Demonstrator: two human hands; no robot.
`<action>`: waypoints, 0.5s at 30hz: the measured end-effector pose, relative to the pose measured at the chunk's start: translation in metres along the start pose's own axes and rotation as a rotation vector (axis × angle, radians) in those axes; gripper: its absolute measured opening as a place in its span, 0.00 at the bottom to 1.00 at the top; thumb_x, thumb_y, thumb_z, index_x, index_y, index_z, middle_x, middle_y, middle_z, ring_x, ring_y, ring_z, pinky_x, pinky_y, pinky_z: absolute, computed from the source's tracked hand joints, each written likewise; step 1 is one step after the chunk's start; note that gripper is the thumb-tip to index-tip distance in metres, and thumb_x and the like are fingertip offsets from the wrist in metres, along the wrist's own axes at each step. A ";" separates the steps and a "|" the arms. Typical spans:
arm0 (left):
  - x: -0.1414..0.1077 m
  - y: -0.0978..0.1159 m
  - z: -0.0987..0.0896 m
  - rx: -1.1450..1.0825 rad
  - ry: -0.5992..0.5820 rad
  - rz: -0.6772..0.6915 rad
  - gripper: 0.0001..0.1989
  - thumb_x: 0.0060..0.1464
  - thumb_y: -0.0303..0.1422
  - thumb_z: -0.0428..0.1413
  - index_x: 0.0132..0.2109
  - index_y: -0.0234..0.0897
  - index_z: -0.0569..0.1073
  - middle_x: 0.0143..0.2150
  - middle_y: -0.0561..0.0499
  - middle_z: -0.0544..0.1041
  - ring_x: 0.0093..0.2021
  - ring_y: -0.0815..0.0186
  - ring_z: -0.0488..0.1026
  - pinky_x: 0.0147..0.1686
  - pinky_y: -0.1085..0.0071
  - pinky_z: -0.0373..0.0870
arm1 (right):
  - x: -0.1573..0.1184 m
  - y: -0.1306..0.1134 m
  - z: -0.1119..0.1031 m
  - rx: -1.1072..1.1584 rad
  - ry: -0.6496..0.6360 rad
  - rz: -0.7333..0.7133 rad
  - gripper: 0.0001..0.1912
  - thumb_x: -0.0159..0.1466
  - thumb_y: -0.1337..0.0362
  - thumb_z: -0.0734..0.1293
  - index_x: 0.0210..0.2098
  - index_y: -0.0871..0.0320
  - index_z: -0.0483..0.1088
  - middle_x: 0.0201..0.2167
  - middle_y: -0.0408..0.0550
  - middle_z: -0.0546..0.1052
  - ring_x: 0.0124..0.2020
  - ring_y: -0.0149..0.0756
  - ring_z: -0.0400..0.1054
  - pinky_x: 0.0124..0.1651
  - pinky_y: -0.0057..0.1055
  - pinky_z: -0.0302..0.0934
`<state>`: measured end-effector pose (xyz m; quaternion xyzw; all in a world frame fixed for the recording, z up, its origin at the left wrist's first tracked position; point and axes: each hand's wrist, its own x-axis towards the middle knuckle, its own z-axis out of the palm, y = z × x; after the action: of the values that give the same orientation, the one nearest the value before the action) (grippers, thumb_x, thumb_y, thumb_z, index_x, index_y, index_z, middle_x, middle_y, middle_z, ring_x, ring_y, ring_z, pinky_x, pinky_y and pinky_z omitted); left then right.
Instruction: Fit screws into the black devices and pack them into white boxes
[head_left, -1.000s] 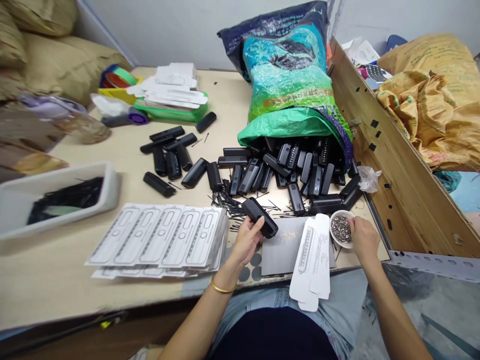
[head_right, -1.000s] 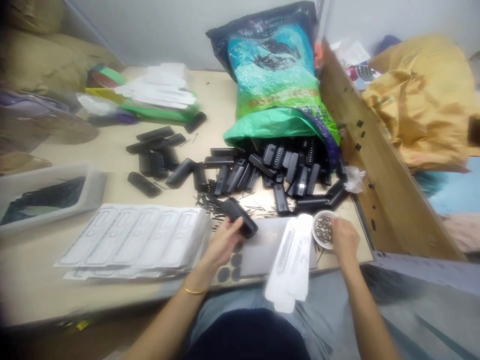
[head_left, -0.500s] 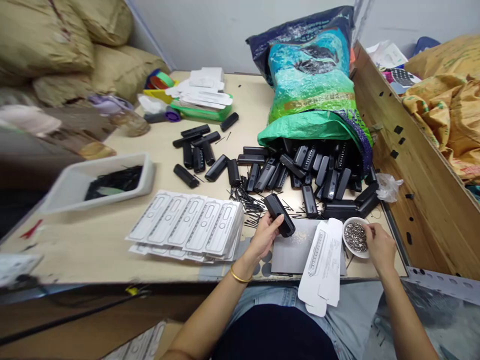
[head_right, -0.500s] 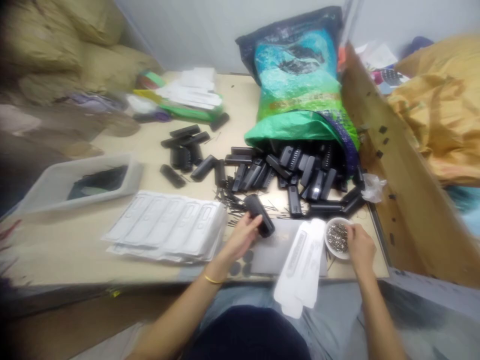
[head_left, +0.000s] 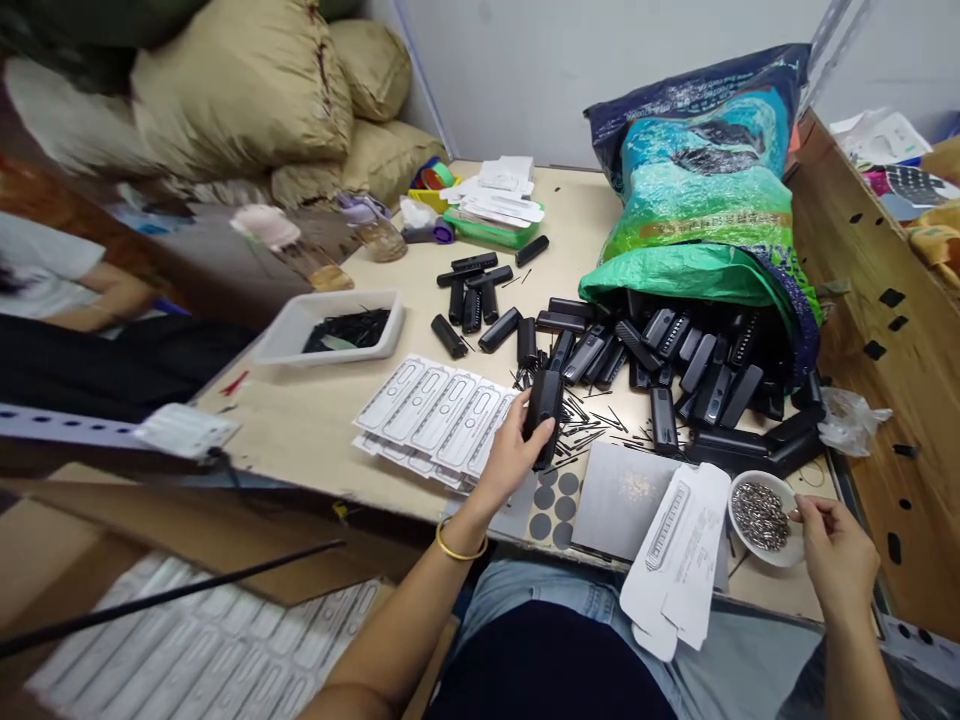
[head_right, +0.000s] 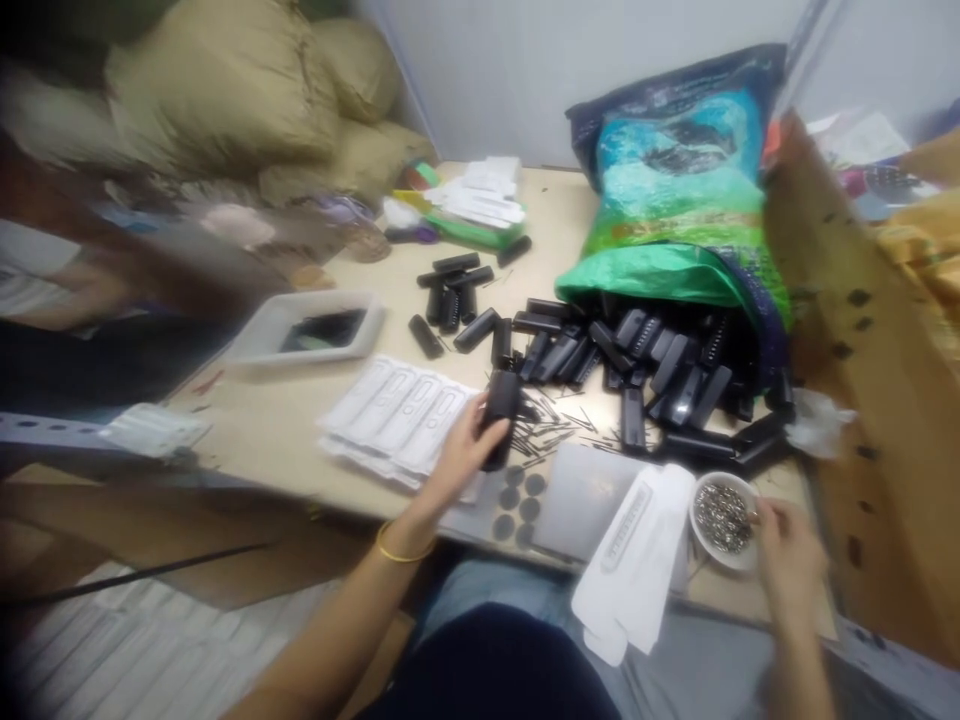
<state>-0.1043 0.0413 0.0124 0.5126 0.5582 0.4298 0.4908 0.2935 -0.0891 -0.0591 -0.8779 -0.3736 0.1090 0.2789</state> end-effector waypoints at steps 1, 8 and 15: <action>0.001 -0.001 0.001 -0.005 -0.020 0.001 0.27 0.49 0.35 0.60 0.56 0.39 0.65 0.48 0.45 0.74 0.48 0.57 0.71 0.51 0.63 0.62 | -0.001 -0.002 0.000 0.020 -0.001 -0.001 0.19 0.58 0.48 0.61 0.33 0.57 0.72 0.29 0.52 0.79 0.32 0.47 0.71 0.35 0.36 0.58; 0.020 -0.039 0.042 0.247 -0.106 0.044 0.30 0.49 0.33 0.58 0.60 0.37 0.61 0.50 0.41 0.72 0.50 0.52 0.69 0.53 0.56 0.61 | -0.014 -0.018 0.003 0.267 -0.042 0.005 0.22 0.56 0.46 0.64 0.33 0.60 0.72 0.24 0.50 0.76 0.27 0.40 0.69 0.31 0.32 0.58; 0.046 -0.044 0.092 0.908 -0.093 0.327 0.22 0.54 0.33 0.53 0.56 0.32 0.65 0.52 0.35 0.66 0.54 0.49 0.63 0.53 0.53 0.59 | -0.028 -0.069 0.018 0.719 -0.227 0.052 0.18 0.53 0.47 0.68 0.28 0.57 0.69 0.19 0.41 0.68 0.20 0.29 0.58 0.24 0.27 0.51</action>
<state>-0.0191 0.0801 -0.0491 0.7748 0.5788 0.1909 0.1680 0.2258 -0.0630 -0.0351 -0.7153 -0.3177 0.3370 0.5233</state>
